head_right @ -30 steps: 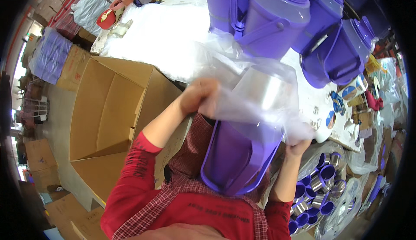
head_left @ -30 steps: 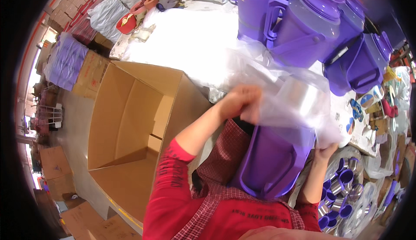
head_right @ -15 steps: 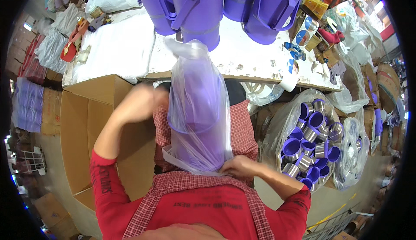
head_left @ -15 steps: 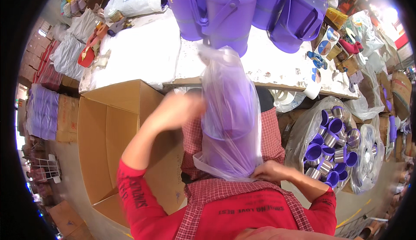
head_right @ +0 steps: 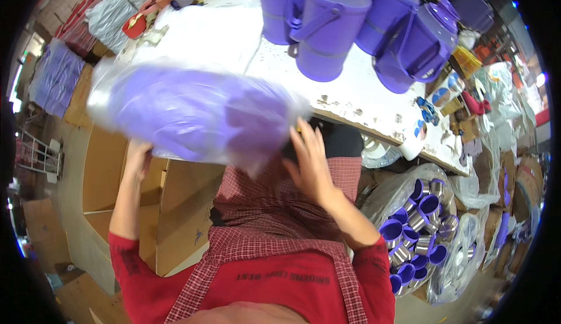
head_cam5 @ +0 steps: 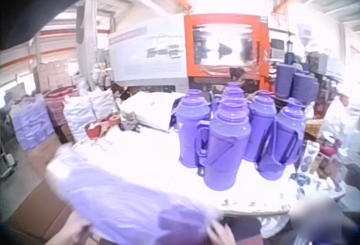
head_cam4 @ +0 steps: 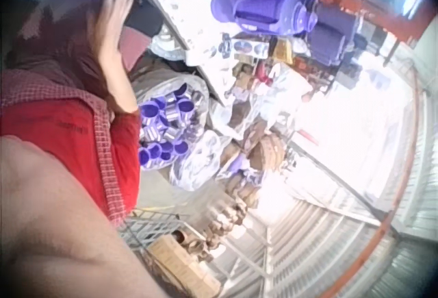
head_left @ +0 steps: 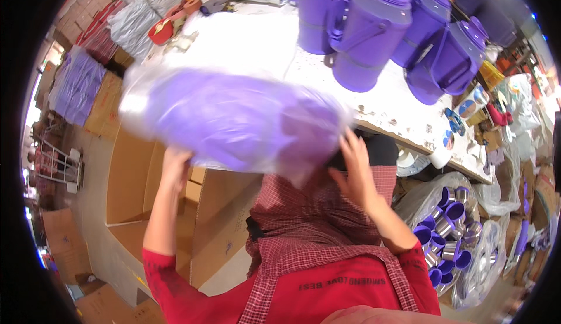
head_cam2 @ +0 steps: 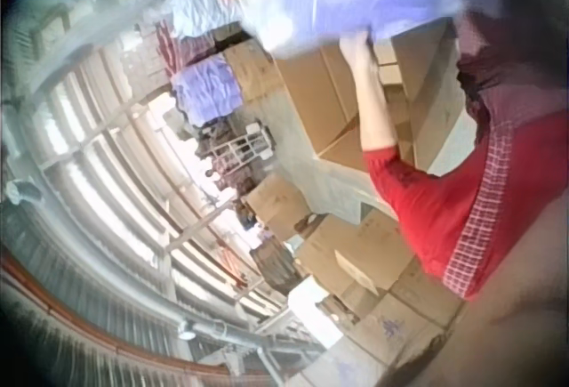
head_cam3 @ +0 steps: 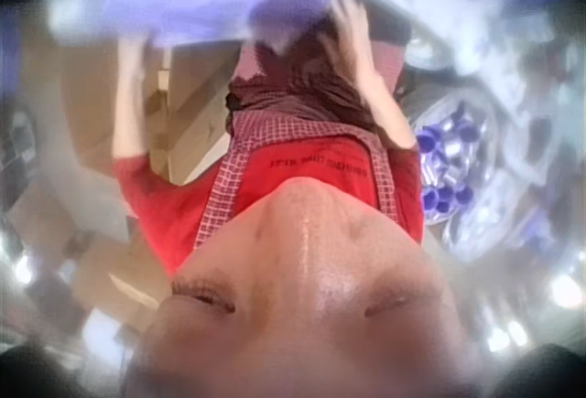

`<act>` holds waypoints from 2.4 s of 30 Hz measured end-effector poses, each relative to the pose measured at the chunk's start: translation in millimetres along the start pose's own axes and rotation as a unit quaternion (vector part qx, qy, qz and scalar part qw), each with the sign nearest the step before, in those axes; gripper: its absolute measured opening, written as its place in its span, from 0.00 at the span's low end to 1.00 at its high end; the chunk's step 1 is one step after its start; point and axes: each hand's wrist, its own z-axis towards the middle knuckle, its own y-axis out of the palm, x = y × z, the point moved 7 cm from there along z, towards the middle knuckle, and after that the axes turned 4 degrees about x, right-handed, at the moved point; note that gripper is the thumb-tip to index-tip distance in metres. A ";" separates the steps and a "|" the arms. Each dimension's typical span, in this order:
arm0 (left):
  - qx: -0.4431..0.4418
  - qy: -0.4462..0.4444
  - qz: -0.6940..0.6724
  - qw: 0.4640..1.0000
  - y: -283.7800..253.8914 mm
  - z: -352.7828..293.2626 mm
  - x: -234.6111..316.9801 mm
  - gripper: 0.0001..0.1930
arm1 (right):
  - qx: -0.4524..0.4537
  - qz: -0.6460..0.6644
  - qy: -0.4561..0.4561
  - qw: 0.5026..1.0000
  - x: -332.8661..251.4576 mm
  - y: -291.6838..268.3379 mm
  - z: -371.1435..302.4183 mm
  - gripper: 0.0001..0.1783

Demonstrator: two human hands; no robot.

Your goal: The person assembles purple plastic pitchers by inserting a metal inner liner, applying a round sticker to the body, and wrapping each unit in a clear plastic bag. The person places the finished units into a cardboard box and repeats the process for multiple pitchers.

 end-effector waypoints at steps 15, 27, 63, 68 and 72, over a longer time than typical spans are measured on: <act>0.048 0.017 0.389 0.920 -69.4 158.8 -295.9 0.20 | -0.108 -0.013 0.151 0.983 92.5 14.9 58.1 0.31; -0.312 0.069 0.613 0.723 91.4 186.2 -427.9 0.17 | 0.234 -0.156 -0.030 0.959 86.3 -191.3 252.9 0.29; -0.418 -0.001 0.073 0.905 447.9 7.1 12.0 0.15 | 0.272 -0.265 0.338 0.861 411.2 -232.1 -124.4 0.13; -0.402 0.009 0.055 0.914 432.0 21.3 27.8 0.15 | 0.275 -0.287 0.297 0.868 394.7 -232.7 -115.9 0.11; -0.376 0.035 0.071 0.923 439.6 19.3 43.1 0.20 | 0.234 -0.299 0.276 0.883 405.3 -230.4 -108.3 0.08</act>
